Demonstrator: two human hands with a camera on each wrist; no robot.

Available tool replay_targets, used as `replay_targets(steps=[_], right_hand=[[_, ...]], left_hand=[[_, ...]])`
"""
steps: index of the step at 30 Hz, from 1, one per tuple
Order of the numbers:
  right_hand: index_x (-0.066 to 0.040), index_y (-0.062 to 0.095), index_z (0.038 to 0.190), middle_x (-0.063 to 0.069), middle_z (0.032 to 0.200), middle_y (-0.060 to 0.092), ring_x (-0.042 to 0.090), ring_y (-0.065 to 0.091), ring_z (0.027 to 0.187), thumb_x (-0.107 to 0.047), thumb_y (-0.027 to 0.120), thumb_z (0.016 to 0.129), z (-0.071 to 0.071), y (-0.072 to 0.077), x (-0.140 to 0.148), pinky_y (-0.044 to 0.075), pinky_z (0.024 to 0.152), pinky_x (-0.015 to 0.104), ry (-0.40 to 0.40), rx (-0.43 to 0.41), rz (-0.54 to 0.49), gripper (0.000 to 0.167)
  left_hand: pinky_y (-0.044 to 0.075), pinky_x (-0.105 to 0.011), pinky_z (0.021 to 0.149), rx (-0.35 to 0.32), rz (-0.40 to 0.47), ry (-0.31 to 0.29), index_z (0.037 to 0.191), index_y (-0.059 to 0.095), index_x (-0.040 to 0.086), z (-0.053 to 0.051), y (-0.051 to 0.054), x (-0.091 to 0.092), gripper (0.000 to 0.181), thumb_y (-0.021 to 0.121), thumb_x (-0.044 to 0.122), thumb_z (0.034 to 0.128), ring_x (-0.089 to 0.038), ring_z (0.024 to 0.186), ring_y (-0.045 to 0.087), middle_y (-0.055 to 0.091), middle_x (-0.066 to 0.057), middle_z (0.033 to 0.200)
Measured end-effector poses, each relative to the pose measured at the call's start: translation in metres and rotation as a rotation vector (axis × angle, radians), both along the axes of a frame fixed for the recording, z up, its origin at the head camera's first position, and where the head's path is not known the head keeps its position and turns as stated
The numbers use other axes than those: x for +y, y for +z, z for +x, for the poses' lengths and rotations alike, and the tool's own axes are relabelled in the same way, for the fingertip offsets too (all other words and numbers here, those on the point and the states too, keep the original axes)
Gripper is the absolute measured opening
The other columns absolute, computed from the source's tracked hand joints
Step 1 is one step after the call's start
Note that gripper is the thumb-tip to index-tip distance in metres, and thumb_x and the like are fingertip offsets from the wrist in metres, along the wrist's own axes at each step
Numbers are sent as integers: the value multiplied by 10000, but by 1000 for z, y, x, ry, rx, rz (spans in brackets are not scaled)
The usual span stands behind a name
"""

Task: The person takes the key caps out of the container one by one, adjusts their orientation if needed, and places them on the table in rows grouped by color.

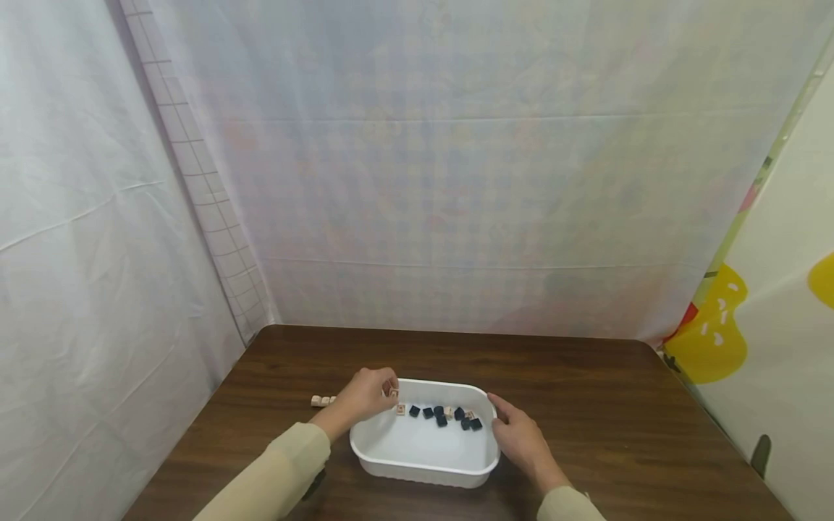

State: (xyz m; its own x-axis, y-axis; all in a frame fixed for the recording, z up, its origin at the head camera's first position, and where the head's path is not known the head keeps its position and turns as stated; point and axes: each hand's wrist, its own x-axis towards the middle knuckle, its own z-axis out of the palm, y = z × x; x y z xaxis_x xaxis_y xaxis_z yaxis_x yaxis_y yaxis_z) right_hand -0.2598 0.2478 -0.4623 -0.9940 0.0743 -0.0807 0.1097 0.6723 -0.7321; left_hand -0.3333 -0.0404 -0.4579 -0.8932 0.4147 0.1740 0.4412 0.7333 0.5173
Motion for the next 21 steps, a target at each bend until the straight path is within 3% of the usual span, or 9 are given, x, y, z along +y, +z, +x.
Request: replay_targets(steps=[11, 16, 21], right_hand=[[-36, 461, 1461, 329, 1392, 476, 509, 454, 1267, -122, 468, 964, 1, 0, 0, 334, 1015, 663, 2, 1, -9, 504], [-34, 464, 1458, 331, 1391, 476, 511, 448, 1272, -121, 471, 963, 1, -1, 0, 332, 1019, 660, 2, 5, -7, 503], [-44, 453, 1469, 330, 1397, 470, 515, 444, 1274, -133, 467, 972, -1, -1, 0, 331, 1014, 669, -5, -16, -10, 504]], left_hand=[[475, -220, 597, 81, 103, -29, 946, 710, 105, -3, -2, -5, 120, 759, 75, 841, -72, 674, 562, 626, 44, 737], [460, -239, 600, 38, 140, -5, 984, 704, 121, -2, 1, -6, 110, 734, 185, 900, -82, 689, 542, 608, 56, 768], [467, -255, 625, 54, 193, 8, 975, 709, 123, -2, 4, -10, 89, 708, 197, 925, -95, 726, 555, 640, 47, 813]])
